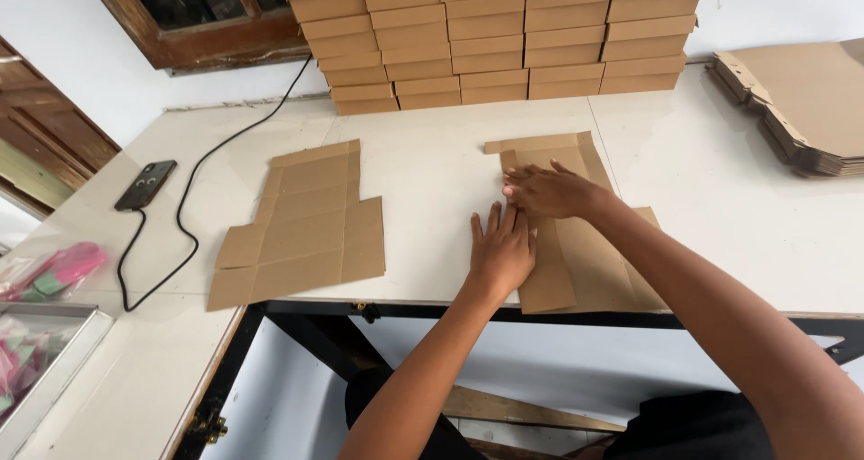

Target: Folding flat cardboard sheets into small boxes and stacking them on a work surface.

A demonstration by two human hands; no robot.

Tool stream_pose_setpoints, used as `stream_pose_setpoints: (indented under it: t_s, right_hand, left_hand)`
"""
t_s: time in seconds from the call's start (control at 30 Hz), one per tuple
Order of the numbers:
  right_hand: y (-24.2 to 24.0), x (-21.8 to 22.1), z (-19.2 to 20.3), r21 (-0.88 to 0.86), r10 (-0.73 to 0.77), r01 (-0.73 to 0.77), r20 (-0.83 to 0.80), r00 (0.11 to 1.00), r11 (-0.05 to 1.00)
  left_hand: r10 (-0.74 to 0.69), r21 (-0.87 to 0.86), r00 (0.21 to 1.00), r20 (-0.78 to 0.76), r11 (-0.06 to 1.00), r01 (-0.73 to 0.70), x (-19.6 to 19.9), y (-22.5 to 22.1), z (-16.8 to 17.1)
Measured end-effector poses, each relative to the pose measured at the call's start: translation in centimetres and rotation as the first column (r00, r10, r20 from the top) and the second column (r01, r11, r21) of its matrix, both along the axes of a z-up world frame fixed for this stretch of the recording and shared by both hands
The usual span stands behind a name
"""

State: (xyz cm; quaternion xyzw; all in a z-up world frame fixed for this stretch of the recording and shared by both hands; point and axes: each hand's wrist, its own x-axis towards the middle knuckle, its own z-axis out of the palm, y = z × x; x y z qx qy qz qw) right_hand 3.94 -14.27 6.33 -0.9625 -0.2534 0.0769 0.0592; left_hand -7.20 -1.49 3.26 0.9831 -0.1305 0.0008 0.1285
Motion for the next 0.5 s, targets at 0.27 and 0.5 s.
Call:
stream_pose_setpoints:
  t_s: [0.27,0.5]
  right_hand:
    - [0.6,8.8,-5.2,0.073,-0.070,0.066,0.051,0.996,0.995]
    - [-1.3,10.3,-6.2,0.187,0.036,-0.037,0.011,0.999,0.982]
  left_hand:
    - [-0.057,0.096,0.991,0.122,0.994,0.045,0.1,-0.1,0.3]
    - [-0.136,0.010,0.987,-0.080,0.990,0.138,8.2,3.1,3.5]
